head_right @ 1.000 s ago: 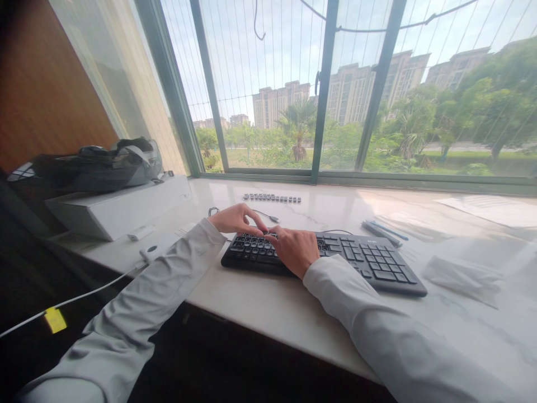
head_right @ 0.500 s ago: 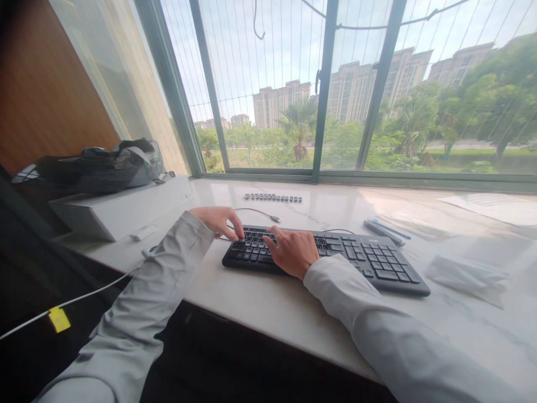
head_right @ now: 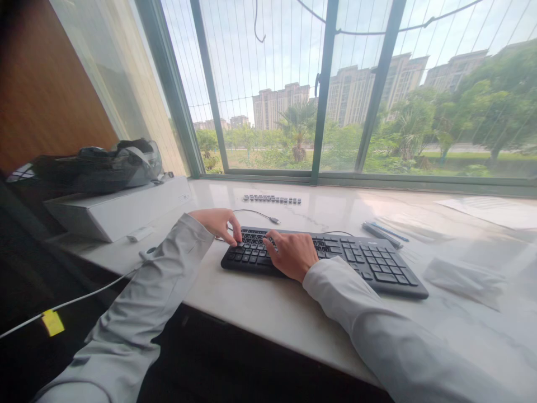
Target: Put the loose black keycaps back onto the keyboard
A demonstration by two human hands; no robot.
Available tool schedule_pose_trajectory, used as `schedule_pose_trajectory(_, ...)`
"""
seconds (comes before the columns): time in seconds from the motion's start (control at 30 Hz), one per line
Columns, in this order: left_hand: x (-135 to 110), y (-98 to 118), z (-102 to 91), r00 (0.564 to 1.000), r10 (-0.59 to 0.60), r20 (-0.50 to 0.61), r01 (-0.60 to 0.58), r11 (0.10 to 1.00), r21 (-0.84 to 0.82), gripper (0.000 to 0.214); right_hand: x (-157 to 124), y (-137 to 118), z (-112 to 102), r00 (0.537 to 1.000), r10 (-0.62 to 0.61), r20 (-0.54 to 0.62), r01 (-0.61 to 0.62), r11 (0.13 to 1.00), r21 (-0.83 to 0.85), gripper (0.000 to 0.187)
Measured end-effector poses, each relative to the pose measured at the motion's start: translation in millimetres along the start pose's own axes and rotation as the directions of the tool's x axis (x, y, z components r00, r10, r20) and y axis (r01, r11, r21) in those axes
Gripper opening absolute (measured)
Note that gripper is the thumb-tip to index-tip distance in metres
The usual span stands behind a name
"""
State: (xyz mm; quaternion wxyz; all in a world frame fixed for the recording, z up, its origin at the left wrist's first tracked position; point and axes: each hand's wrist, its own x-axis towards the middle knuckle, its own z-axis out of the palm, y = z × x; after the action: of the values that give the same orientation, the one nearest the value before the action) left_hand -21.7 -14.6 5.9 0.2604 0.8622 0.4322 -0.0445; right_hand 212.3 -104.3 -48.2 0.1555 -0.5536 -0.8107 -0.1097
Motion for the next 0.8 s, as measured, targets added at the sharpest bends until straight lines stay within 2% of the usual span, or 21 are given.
schedule_pose_trajectory(0.27, -0.6, -0.3, -0.4, 0.998, -0.040, 0.040, 0.041, 0.999, -0.023, 0.042, -0.3, 0.7, 0.4, 1.000, -0.004, 0.006, 0.004, 1.000, 0.012, 0.048)
schedule_pose_trajectory(0.8, -1.6, 0.4, -1.2, 0.999, -0.044, 0.014, 0.044, 0.999, -0.009, 0.041, -0.1, 0.9, 0.8, 1.000, -0.018, 0.015, 0.018, 1.000, -0.008, 0.049)
